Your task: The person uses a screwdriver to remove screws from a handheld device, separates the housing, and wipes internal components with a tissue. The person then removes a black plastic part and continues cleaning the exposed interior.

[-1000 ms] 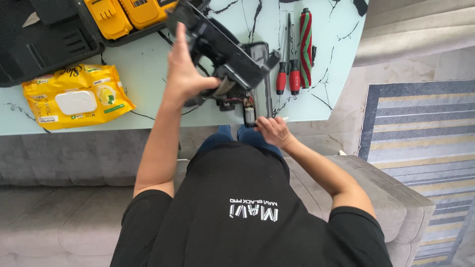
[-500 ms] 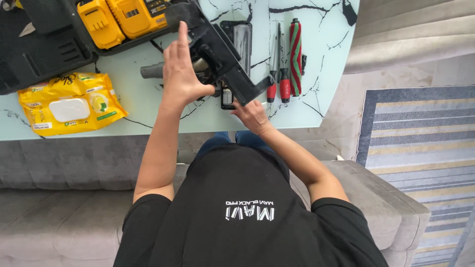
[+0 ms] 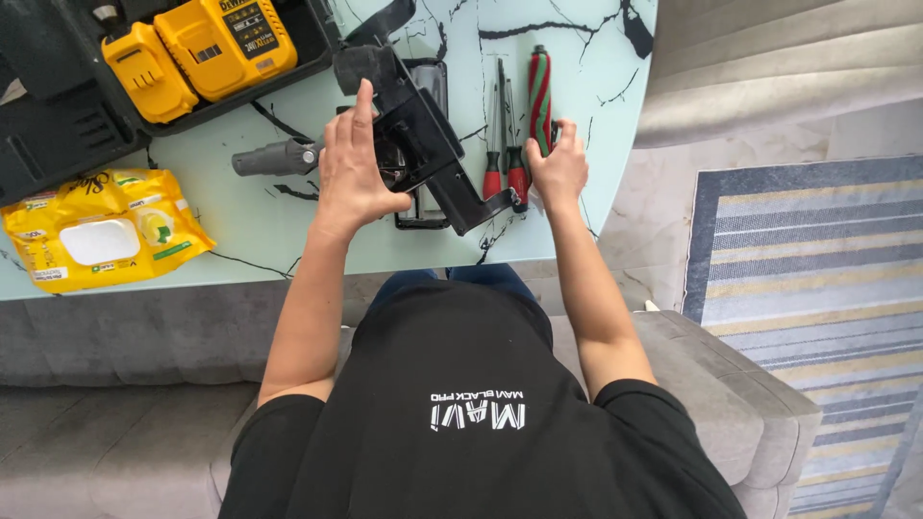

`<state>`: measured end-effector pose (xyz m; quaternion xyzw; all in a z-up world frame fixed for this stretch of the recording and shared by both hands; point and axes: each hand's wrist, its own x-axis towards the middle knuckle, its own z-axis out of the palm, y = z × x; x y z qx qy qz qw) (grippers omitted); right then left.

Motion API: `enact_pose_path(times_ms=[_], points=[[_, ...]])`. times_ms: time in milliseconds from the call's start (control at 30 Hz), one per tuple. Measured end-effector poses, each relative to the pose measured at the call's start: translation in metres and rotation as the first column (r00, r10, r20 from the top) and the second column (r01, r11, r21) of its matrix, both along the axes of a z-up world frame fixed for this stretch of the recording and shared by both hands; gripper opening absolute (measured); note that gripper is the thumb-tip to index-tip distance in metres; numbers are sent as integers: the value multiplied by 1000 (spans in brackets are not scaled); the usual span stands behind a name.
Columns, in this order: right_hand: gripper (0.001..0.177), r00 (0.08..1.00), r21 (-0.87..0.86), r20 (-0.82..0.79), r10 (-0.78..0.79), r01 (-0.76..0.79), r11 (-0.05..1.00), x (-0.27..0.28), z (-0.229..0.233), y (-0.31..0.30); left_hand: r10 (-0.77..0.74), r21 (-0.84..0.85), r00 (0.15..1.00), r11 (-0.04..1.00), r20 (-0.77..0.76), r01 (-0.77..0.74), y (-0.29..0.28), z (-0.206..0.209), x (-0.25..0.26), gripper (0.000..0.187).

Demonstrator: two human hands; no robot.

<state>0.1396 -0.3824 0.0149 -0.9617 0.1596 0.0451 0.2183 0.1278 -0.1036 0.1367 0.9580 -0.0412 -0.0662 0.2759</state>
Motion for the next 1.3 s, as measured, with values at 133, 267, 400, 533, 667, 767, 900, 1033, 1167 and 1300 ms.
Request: enact_pose_path(times_ms=[133,267,400,533,667,767,900,1033,1167,1300], points=[[42,999,10,-5,-33,33,999,-4,1,2,26,-25,999,999,-22,-27,1,-1,-6,123],[47,998,7,59,8,-8,1000,-14,21,8,57,-5,998,998,-19,-58,7,-7,-14,124],[22,971,-254,17,237,-225,941,-32,34,30,70,-5,997,998,31,-69,12,-4,-19,121],[40,978,-225,-144,153,-183,957,-37,-9,42,76,-27,995,997,62,-74,18,-20,-25,123],[54,981,-345,-151,118,-164,924,-37,-47,41,67,-47,995,997,68,-64,22,-17,-30,123],[51,992,-304,-57,112,-125,944,-37,-39,41,69,-61,996,996,55,-66,24,-17,-31,123],[35,982,-78,179,64,-51,996,-44,9,30,71,-55,997,996,34,-69,25,-12,-32,124],[30,980,-108,197,3,19,994,-47,14,-27,53,-48,998,998,41,-51,27,-14,-31,126],[29,988,-133,93,-121,133,982,-47,-21,-51,38,5,998,999,48,-39,25,-17,-30,126],[46,990,-174,95,-100,116,978,-52,-9,-38,12,93,999,996,42,-15,26,-18,-32,124]])
